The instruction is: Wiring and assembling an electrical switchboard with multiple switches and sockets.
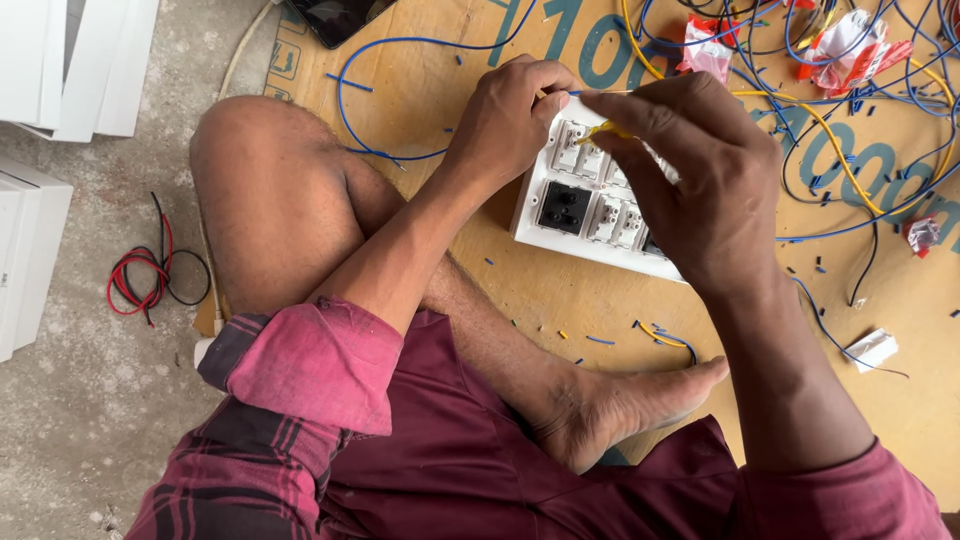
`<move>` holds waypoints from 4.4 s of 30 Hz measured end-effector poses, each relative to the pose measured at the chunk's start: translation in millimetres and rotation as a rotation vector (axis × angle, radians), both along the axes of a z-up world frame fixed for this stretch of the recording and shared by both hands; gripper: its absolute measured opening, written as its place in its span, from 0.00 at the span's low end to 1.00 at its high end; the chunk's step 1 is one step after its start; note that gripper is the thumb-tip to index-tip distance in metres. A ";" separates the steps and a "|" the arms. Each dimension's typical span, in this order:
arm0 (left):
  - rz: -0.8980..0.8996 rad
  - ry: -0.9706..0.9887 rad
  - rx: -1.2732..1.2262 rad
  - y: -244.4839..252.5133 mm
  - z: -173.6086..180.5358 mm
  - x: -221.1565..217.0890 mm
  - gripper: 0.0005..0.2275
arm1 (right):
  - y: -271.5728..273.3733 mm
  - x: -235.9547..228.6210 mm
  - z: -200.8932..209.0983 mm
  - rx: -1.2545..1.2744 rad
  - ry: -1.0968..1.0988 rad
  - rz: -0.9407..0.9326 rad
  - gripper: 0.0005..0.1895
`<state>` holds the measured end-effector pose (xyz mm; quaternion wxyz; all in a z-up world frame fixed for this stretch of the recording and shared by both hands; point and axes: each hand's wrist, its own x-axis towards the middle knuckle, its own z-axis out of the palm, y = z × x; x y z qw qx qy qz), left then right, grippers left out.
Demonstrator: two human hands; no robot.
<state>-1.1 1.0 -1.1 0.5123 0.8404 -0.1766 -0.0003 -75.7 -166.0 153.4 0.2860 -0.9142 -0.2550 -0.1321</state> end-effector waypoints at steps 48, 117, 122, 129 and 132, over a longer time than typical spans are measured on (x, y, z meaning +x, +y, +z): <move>-0.041 0.232 0.094 4.4 53.9 -5.8 0.10 | 23.8 -21.8 -17.6 0.384 -0.021 -0.236 0.23; -0.108 0.148 0.124 10.2 40.5 -6.7 0.12 | 28.5 -29.9 -31.1 0.292 -0.033 -0.285 0.33; -0.126 0.223 0.046 9.5 42.3 -4.3 0.13 | 30.0 -32.1 -36.0 0.347 -0.025 -0.298 0.24; -0.200 0.062 0.004 12.8 42.4 -7.1 0.13 | 26.3 -29.6 -19.6 0.378 -0.063 -0.313 0.25; -0.081 0.110 0.078 7.7 42.3 -6.7 0.09 | 22.0 -29.6 -30.2 0.442 -0.012 -0.300 0.23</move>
